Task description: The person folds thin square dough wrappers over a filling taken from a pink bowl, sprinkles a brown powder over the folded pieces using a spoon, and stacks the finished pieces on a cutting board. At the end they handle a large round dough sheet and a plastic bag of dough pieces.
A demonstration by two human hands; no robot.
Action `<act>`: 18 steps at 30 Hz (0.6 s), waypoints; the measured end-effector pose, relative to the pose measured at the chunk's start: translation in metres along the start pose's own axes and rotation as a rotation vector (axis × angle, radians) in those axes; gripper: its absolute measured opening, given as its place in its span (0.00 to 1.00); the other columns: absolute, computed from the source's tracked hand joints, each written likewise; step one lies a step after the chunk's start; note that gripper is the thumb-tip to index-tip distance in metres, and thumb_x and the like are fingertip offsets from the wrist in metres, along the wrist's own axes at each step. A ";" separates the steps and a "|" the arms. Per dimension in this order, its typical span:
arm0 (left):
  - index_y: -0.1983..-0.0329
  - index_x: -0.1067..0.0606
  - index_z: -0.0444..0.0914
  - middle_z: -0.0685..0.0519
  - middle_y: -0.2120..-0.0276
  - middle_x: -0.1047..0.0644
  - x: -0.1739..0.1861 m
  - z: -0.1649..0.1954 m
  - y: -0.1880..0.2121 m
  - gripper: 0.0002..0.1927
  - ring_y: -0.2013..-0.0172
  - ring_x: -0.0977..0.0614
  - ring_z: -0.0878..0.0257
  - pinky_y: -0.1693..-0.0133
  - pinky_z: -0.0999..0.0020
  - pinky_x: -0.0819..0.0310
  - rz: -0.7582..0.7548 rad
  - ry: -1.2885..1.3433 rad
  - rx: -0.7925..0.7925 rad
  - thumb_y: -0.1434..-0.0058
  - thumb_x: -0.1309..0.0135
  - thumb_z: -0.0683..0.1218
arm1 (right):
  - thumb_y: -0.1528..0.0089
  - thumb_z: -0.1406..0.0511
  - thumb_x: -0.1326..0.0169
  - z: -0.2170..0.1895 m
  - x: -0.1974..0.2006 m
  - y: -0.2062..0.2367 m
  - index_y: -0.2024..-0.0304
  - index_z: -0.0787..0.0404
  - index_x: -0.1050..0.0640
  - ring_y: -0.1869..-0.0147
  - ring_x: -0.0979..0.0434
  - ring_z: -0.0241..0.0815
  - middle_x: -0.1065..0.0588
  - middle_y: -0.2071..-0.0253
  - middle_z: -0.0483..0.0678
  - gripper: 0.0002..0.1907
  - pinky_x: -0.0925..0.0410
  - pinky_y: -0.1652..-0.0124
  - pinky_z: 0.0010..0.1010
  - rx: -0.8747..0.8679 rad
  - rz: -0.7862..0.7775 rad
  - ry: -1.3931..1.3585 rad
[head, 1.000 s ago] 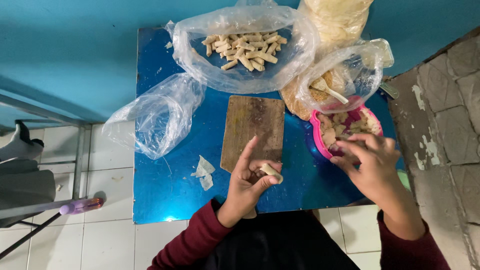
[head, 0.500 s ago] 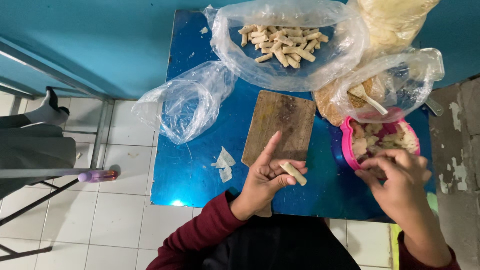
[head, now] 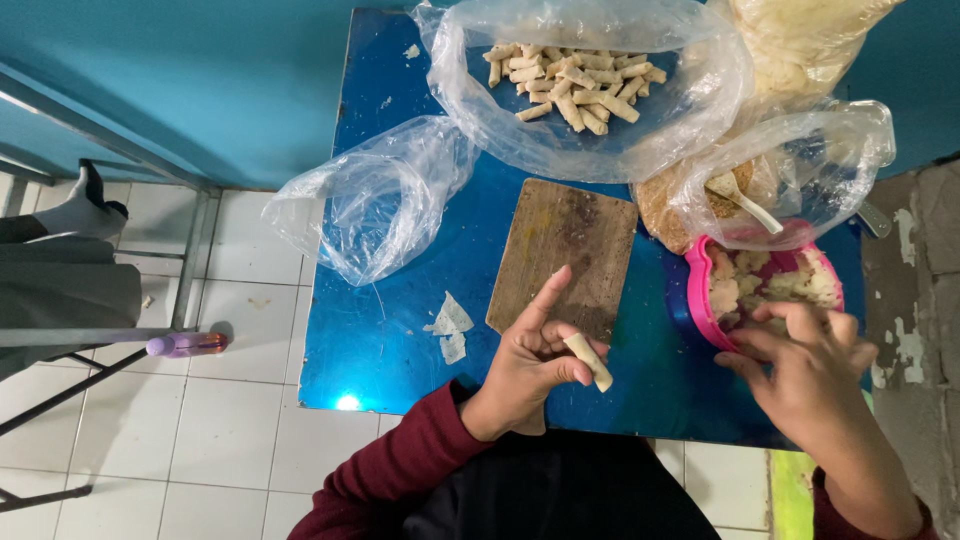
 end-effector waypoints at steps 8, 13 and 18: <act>0.18 0.51 0.37 0.54 0.57 0.21 0.002 -0.007 -0.002 0.55 0.51 0.17 0.62 0.50 0.67 0.21 0.040 0.086 0.007 0.43 0.33 0.36 | 0.54 0.54 0.29 -0.013 0.017 -0.009 0.66 0.51 0.21 0.39 0.33 0.47 0.28 0.52 0.39 0.19 0.44 0.42 0.43 -0.032 0.077 -0.165; 0.19 0.47 0.37 0.52 0.57 0.21 0.004 -0.008 0.000 0.50 0.55 0.17 0.64 0.53 0.70 0.22 0.021 0.056 -0.005 0.41 0.34 0.36 | 0.51 0.56 0.30 -0.069 0.055 -0.006 0.52 0.46 0.20 0.37 0.35 0.50 0.29 0.47 0.46 0.25 0.45 0.37 0.45 0.189 0.219 -0.339; 0.22 0.44 0.37 0.52 0.58 0.21 0.005 -0.010 -0.002 0.46 0.57 0.17 0.65 0.53 0.71 0.22 0.026 0.106 -0.010 0.40 0.34 0.37 | 0.47 0.57 0.30 -0.124 0.066 -0.004 0.46 0.42 0.20 0.39 0.36 0.51 0.31 0.44 0.46 0.25 0.44 0.38 0.43 0.432 0.311 -0.401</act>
Point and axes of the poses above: each hand's wrist, its own y-axis away from the middle knuckle, its own x-axis out of the back of the hand, z = x × y, the point moved 5 cm from there along -y, towards the middle knuckle
